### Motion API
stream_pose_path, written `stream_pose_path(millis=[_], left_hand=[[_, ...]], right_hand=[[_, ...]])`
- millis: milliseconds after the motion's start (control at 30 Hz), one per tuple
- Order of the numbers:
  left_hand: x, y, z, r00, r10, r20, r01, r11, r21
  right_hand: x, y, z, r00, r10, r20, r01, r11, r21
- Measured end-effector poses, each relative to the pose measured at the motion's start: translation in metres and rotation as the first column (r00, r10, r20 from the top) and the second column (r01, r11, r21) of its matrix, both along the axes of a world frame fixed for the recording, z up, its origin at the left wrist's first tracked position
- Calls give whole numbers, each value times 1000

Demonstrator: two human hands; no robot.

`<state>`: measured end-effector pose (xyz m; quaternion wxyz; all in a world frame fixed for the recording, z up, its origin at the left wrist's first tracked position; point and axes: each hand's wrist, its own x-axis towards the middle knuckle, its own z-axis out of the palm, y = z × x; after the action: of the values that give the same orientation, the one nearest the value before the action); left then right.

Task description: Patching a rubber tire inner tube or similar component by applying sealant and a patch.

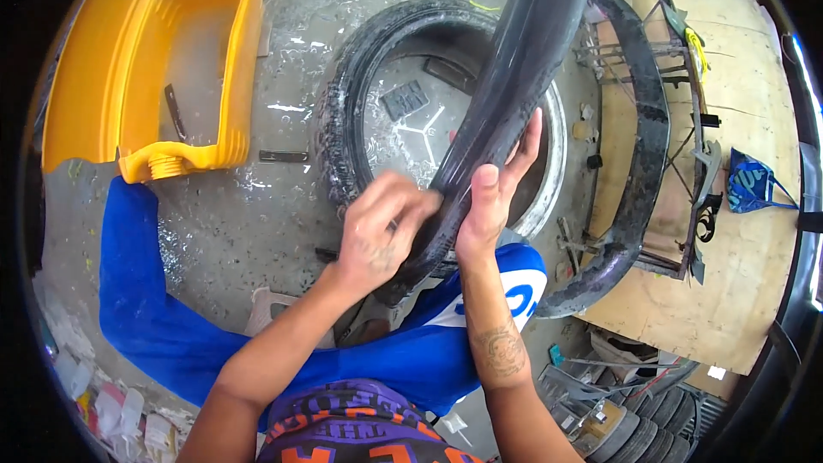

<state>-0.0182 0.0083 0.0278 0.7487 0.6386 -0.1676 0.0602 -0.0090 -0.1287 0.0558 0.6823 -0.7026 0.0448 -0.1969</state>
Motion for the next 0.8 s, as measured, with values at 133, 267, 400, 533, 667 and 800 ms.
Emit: stream_pose_path(millis=[133, 267, 400, 533, 667, 800], left_hand=[[81, -32, 16, 960, 90, 265, -81, 996, -43], [37, -29, -4, 979, 31, 201, -23, 999, -43], [116, -43, 30, 918, 130, 375, -136, 991, -11], [103, -52, 28, 934, 164, 317, -161, 986, -33], [39, -19, 1, 977, -127, 171, 116, 991, 69], [145, -47, 43, 905, 76, 418, -91, 996, 15]], right_hand=[[4, -1, -1, 1000, -22, 16, 24, 994, -102], [-2, -10, -3, 999, -1, -33, 2, 999, 33], [3, 4, 0, 999, -51, -8, 51, 998, -27], [2, 2, 1, 1000, -20, 12, 20, 1000, 5], [-1, -13, -10, 999, 17, 35, -16, 999, -42], [5, 5, 10, 1000, -8, -1, 8, 1000, -14]])
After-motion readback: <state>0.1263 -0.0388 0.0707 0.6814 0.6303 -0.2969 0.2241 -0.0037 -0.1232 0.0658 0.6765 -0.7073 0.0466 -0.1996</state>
